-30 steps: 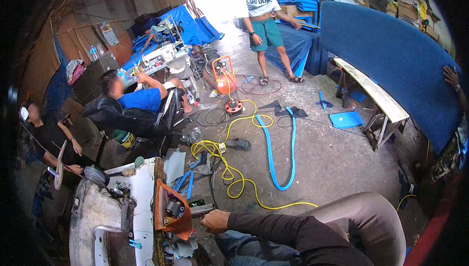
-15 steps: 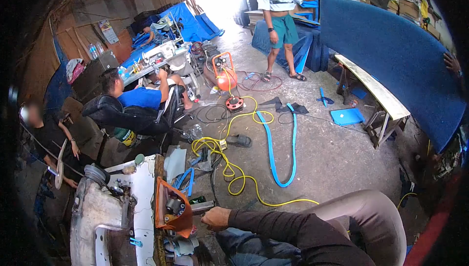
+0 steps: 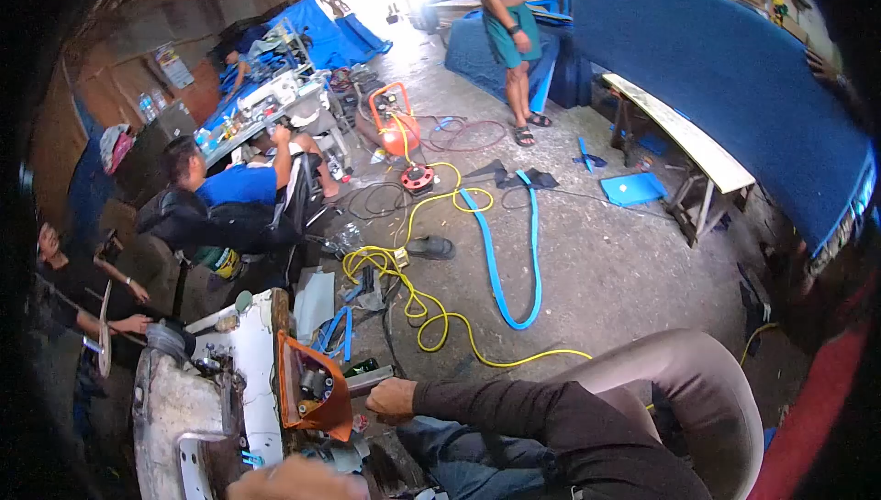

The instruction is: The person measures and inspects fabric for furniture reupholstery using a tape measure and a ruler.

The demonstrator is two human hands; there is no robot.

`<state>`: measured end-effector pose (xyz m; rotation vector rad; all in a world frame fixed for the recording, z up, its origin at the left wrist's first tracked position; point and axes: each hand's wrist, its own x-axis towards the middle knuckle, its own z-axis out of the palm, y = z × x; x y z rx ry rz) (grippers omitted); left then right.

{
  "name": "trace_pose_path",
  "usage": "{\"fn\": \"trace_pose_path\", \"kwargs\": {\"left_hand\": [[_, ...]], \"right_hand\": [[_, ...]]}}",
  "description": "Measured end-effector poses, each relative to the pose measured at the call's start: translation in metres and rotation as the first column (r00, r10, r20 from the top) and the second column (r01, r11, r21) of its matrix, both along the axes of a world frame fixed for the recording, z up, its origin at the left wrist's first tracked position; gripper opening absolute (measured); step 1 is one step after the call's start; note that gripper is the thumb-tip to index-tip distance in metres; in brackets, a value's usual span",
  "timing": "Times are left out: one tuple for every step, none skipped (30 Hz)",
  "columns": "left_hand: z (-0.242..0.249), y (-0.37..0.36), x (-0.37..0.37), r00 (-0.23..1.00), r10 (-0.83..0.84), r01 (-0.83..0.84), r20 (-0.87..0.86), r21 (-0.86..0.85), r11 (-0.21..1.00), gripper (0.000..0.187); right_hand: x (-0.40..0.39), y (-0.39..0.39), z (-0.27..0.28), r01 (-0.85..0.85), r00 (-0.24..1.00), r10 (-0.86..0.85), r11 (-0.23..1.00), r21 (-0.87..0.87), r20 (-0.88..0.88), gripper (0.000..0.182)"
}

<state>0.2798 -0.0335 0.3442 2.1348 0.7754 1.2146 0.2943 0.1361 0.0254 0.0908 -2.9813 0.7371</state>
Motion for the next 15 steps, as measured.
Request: {"fn": "trace_pose_path", "kwargs": {"left_hand": [[-0.004,0.013,-0.012,0.955,0.020,-0.037,-0.297,-0.052,0.998,0.051],[-0.039,0.020,-0.004,0.950,0.199,-0.245,-0.241,-0.177,0.953,0.047],[-0.049,0.040,0.006,0.883,0.279,-0.366,-0.376,-0.182,0.913,0.047],[-0.083,0.059,-0.003,0.772,0.312,-0.419,-0.553,-0.074,0.905,0.059],[-0.109,0.069,-0.010,0.735,0.313,-0.436,-0.602,-0.065,0.898,0.064],[-0.135,0.076,-0.017,0.697,0.311,-0.450,-0.646,-0.056,0.891,0.070],[-0.157,0.080,-0.022,0.660,0.304,-0.461,-0.687,-0.051,0.886,0.075],[-0.177,0.082,-0.030,0.648,0.262,-0.447,-0.715,-0.078,0.891,0.077],[-0.194,0.082,-0.042,0.636,0.219,-0.433,-0.740,-0.107,0.895,0.078],[-0.205,0.083,-0.050,0.624,0.178,-0.422,-0.761,-0.136,0.897,0.080],[-0.209,0.083,-0.054,0.647,0.161,-0.421,-0.745,-0.173,0.890,0.083],[-0.211,0.083,-0.057,0.669,0.143,-0.418,-0.730,-0.209,0.884,0.085],[-0.210,0.086,-0.057,0.689,0.124,-0.410,-0.714,-0.243,0.879,0.088],[-0.198,0.085,-0.048,0.659,0.174,-0.424,-0.732,-0.170,0.890,0.073],[-0.199,0.086,-0.050,0.690,0.165,-0.407,-0.704,-0.190,0.893,0.072]], "right_hand": [[-0.007,0.002,-0.019,-0.037,0.982,0.011,0.990,-0.136,-0.188,0.029],[-0.012,0.002,-0.038,-0.084,0.951,0.001,0.963,-0.254,-0.310,0.028],[-0.009,-0.002,-0.042,-0.140,0.922,-0.015,0.919,-0.368,-0.387,0.028],[0.000,-0.004,-0.038,-0.162,0.915,-0.030,0.887,-0.432,-0.403,0.028],[0.010,-0.006,-0.036,-0.177,0.911,-0.031,0.871,-0.459,-0.411,0.028],[0.021,-0.007,-0.031,-0.184,0.911,-0.033,0.859,-0.477,-0.410,0.027],[0.030,-0.007,-0.027,-0.183,0.914,-0.030,0.860,-0.477,-0.404,0.027],[0.036,-0.007,-0.026,-0.184,0.916,-0.026,0.858,-0.479,-0.400,0.027],[0.040,-0.009,-0.028,-0.186,0.916,-0.025,0.857,-0.480,-0.400,0.027],[0.043,-0.007,-0.028,-0.186,0.917,-0.021,0.860,-0.475,-0.397,0.026],[0.042,-0.007,-0.030,-0.188,0.918,-0.018,0.860,-0.475,-0.397,0.026],[0.040,-0.008,-0.032,-0.188,0.918,-0.018,0.860,-0.474,-0.396,0.026],[0.033,-0.011,-0.037,-0.183,0.917,-0.022,0.863,-0.470,-0.398,0.026],[0.030,-0.010,-0.039,-0.181,0.916,-0.025,0.863,-0.471,-0.399,0.025],[0.021,-0.013,-0.045,-0.185,0.914,-0.023,0.866,-0.465,-0.406,0.025]]}}
